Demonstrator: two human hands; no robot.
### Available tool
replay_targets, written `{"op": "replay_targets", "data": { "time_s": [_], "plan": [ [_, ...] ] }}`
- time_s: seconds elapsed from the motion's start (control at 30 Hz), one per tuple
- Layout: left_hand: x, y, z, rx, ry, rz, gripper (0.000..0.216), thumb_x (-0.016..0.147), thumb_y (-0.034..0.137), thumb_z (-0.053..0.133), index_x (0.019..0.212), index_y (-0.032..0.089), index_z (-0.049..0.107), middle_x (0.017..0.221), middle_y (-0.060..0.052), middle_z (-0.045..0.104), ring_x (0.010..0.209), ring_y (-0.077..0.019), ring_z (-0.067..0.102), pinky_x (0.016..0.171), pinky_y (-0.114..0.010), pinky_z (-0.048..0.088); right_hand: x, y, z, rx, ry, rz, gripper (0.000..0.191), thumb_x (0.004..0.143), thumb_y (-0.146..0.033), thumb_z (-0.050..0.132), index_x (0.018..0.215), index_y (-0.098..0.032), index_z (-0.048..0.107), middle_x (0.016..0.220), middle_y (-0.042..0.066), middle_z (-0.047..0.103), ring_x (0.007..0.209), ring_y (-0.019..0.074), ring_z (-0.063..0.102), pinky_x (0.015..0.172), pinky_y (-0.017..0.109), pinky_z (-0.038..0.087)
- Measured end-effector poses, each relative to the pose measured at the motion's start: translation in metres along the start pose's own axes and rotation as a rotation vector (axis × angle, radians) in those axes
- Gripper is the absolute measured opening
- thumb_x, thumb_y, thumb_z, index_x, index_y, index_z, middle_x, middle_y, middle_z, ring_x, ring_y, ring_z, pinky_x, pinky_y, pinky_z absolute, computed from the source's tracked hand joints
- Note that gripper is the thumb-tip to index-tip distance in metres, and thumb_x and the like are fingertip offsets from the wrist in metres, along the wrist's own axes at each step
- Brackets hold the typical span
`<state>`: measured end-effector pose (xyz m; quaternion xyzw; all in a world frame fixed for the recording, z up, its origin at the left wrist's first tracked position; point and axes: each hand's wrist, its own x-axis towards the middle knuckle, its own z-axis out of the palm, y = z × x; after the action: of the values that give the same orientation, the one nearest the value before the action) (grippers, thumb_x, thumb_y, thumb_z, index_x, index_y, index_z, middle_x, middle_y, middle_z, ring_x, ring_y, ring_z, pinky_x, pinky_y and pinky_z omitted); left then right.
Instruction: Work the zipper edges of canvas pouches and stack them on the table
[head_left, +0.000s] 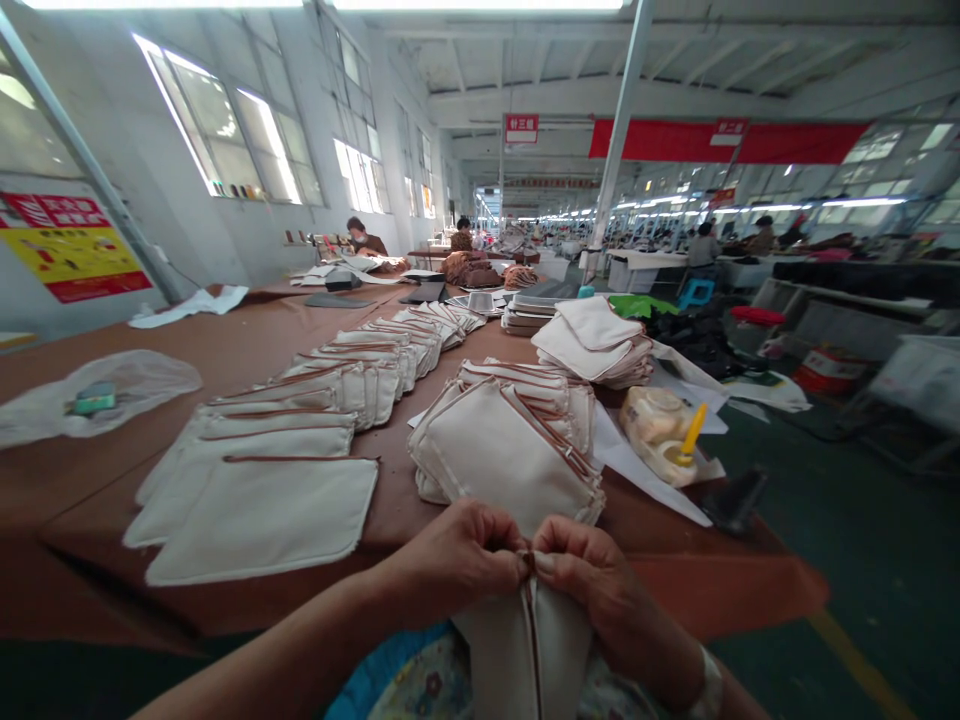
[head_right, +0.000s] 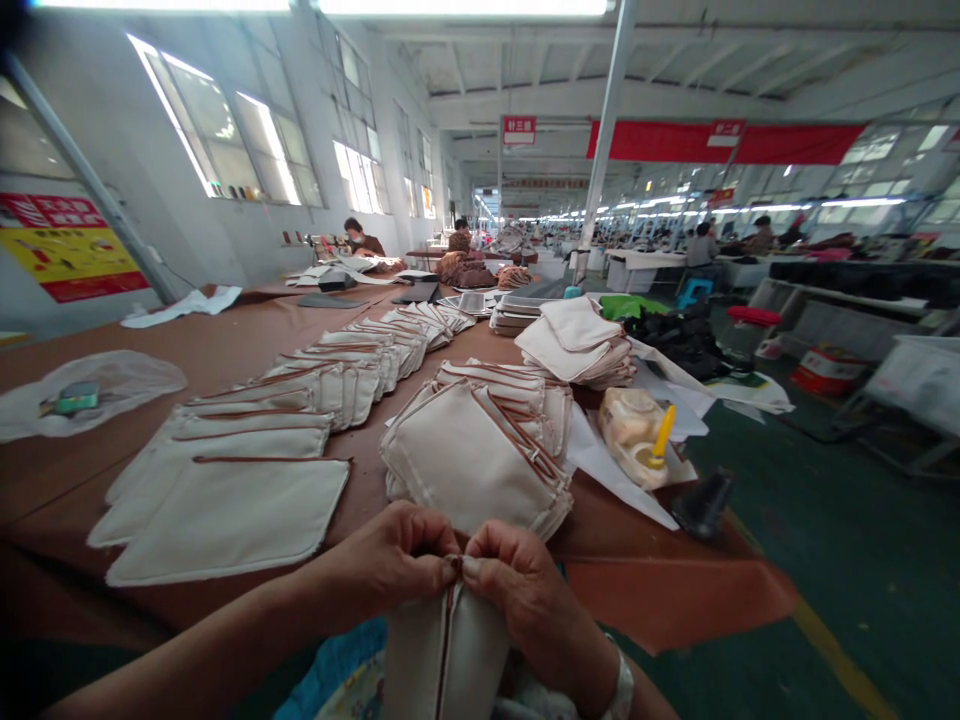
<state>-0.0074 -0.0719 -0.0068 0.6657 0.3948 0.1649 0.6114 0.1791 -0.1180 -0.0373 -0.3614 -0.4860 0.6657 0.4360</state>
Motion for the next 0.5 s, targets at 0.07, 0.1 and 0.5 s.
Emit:
{"op": "replay_targets", "data": {
  "time_s": [0.07,0.1,0.5],
  "plan": [
    [-0.002,0.002,0.001,0.109,0.013,0.016,0.017,0.077,0.028,0.057,0.073,0.013,0.061,0.059,0.005,0.041,0.053,-0.0087,0.028,0.046,-0.023,0.02,-0.001,-0.001,0.0,-0.07,-0.01,-0.06,0.026,0.083,-0.036,0.065,0.078,-0.016,0.05,0.066,-0.005,0.041,0.06,0.009,0.03,0.052,0.021,0.025],
    [-0.003,0.004,0.002,0.152,0.018,0.021,0.015,0.076,0.027,0.056,0.073,0.013,0.06,0.059,0.005,0.041,0.053,-0.0087,0.029,0.046,-0.022,0.021,-0.002,-0.001,0.0,-0.113,-0.007,-0.087,0.026,0.083,-0.036,0.066,0.078,-0.016,0.05,0.067,-0.004,0.043,0.061,0.0094,0.032,0.053,0.021,0.026],
    [-0.013,0.008,0.003,-0.054,-0.085,0.021,0.021,0.078,0.031,0.061,0.072,0.011,0.06,0.061,0.005,0.042,0.055,-0.0085,0.03,0.048,-0.021,0.022,-0.01,0.003,0.01,-0.176,0.168,-0.106,0.004,0.075,-0.017,0.061,0.073,-0.015,0.059,0.065,-0.004,0.046,0.064,0.0113,0.036,0.057,0.023,0.029]
  ]
}}
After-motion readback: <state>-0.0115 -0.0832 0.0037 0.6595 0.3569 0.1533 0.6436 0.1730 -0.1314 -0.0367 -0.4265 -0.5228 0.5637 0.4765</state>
